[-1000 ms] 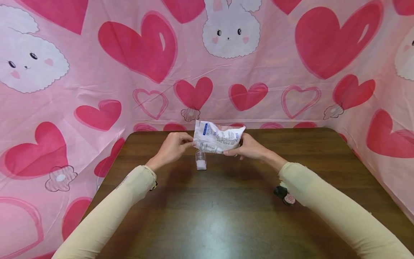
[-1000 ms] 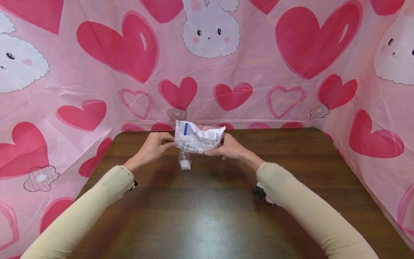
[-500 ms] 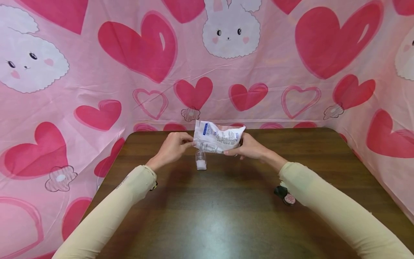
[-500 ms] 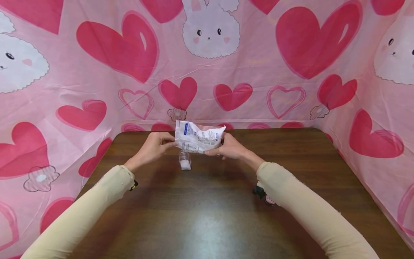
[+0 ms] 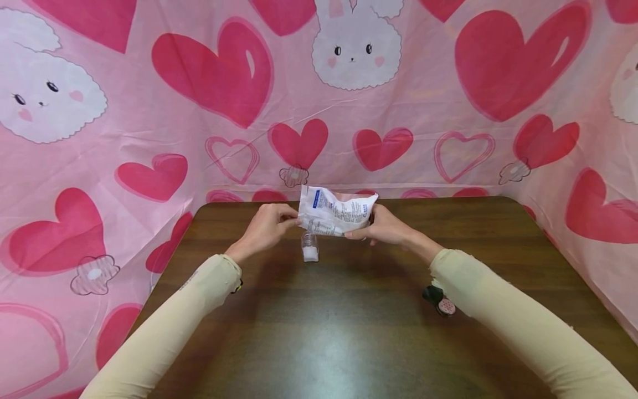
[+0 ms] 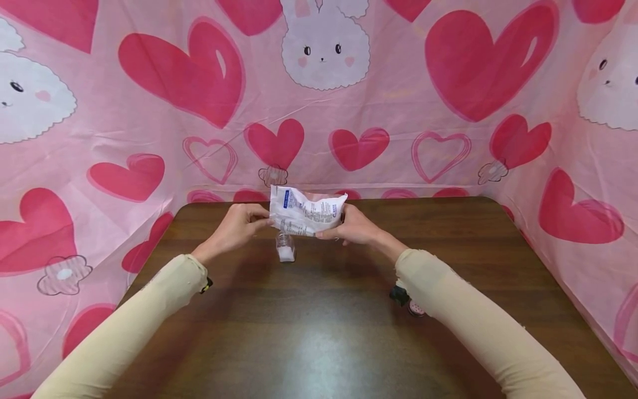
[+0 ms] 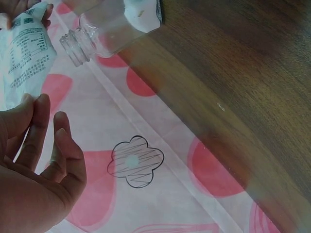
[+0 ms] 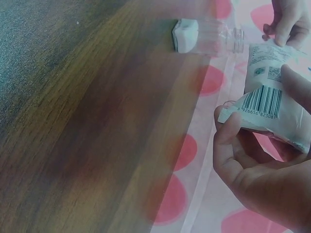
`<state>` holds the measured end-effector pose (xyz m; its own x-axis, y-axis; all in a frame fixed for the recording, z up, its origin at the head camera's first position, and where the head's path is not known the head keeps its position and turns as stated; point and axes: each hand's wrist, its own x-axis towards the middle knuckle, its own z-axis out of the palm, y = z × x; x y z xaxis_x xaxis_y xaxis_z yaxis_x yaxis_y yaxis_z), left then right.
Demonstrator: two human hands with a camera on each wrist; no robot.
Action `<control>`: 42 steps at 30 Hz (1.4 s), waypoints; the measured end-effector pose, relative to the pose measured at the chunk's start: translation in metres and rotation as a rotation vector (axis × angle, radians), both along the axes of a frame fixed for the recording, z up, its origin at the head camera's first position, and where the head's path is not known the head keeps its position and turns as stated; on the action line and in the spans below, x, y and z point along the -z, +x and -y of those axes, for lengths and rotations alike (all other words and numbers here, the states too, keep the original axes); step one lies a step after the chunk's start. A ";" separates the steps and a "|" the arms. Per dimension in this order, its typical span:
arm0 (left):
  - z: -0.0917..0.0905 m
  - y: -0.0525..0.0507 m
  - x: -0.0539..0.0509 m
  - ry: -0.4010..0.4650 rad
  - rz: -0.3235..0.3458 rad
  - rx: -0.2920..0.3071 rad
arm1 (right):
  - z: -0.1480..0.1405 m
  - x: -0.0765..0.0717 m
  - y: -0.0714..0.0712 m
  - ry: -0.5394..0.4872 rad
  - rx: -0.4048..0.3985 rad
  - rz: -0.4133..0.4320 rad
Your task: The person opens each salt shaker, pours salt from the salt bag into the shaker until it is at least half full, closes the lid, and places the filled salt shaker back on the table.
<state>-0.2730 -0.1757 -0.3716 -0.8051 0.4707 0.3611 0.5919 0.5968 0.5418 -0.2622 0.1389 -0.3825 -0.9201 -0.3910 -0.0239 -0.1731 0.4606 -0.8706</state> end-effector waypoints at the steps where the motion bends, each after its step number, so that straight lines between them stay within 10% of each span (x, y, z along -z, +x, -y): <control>1: 0.000 0.000 0.000 0.001 0.000 0.002 | 0.000 0.000 0.000 0.000 -0.001 0.001; 42: 0.002 0.001 0.003 0.013 0.005 -0.001 | 0.000 0.000 0.001 -0.005 -0.009 -0.001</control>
<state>-0.2721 -0.1773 -0.3742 -0.8075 0.4647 0.3634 0.5884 0.5903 0.5526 -0.2615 0.1387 -0.3827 -0.9166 -0.3991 -0.0213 -0.1778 0.4548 -0.8726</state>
